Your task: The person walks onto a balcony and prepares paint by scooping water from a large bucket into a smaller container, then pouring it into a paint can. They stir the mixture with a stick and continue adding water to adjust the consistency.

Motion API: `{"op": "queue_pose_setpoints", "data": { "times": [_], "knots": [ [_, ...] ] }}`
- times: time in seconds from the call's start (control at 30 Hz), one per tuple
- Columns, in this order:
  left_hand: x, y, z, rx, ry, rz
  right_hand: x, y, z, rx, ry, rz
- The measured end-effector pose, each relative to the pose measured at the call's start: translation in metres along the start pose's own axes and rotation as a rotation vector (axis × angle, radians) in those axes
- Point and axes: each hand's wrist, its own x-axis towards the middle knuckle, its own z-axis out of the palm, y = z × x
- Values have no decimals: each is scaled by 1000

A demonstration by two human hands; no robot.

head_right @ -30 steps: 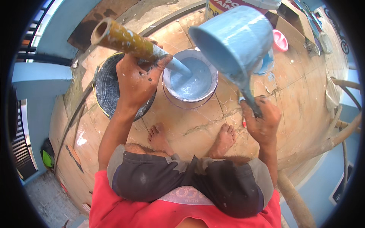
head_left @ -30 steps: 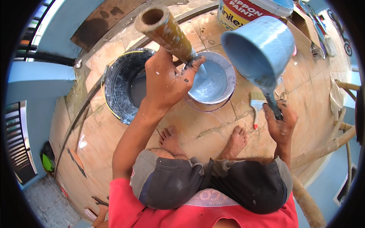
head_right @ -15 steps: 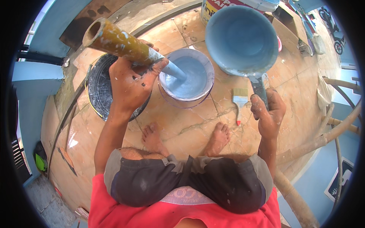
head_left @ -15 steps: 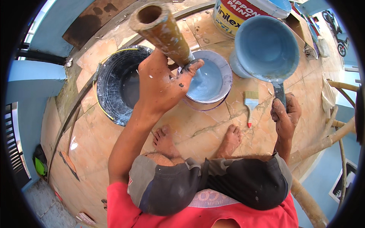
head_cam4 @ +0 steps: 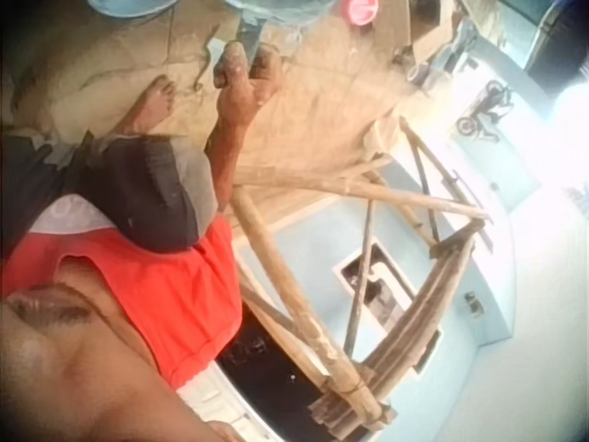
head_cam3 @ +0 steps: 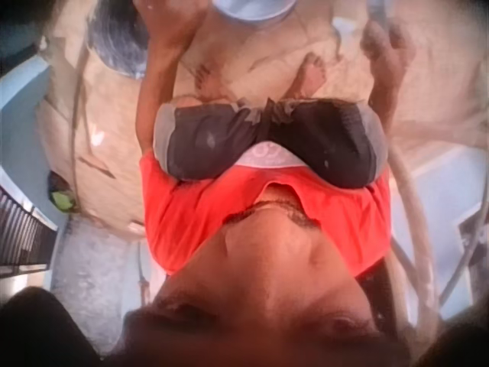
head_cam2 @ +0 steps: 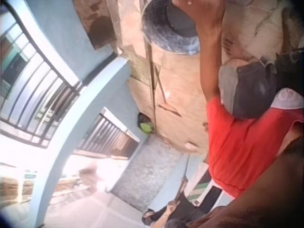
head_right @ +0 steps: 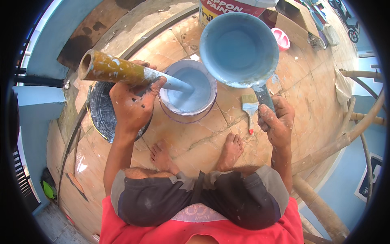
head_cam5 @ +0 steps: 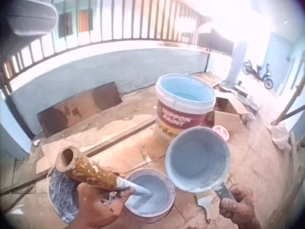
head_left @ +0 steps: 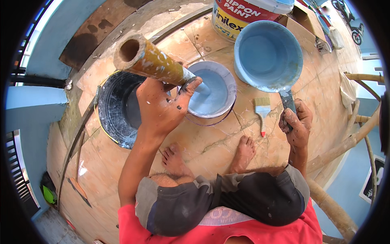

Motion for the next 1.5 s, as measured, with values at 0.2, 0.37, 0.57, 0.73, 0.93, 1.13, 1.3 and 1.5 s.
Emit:
{"op": "queue_pose_setpoints", "data": {
  "times": [0.2,0.37,0.57,0.73,0.93,1.13,1.3,1.5],
  "knots": [
    [0,6,3,-80,-4,-24,0,6,-8,91,-5,42],
    [-2,1,4,-112,85,57,26,15,-29,246,233,-64],
    [1,10,5,-16,42,81,62,49,-37,-116,387,-12],
    [5,15,12,-16,-65,71,86,84,-30,-175,296,12],
    [18,-4,18,7,-27,174,103,94,-22,-468,332,86],
    [6,24,9,141,-53,117,66,91,-26,-758,581,-242],
    [4,27,11,-30,-207,-58,21,88,-36,-783,657,-269],
    [24,7,33,-43,-122,70,-2,106,-38,-732,639,-196]
  ]
}}
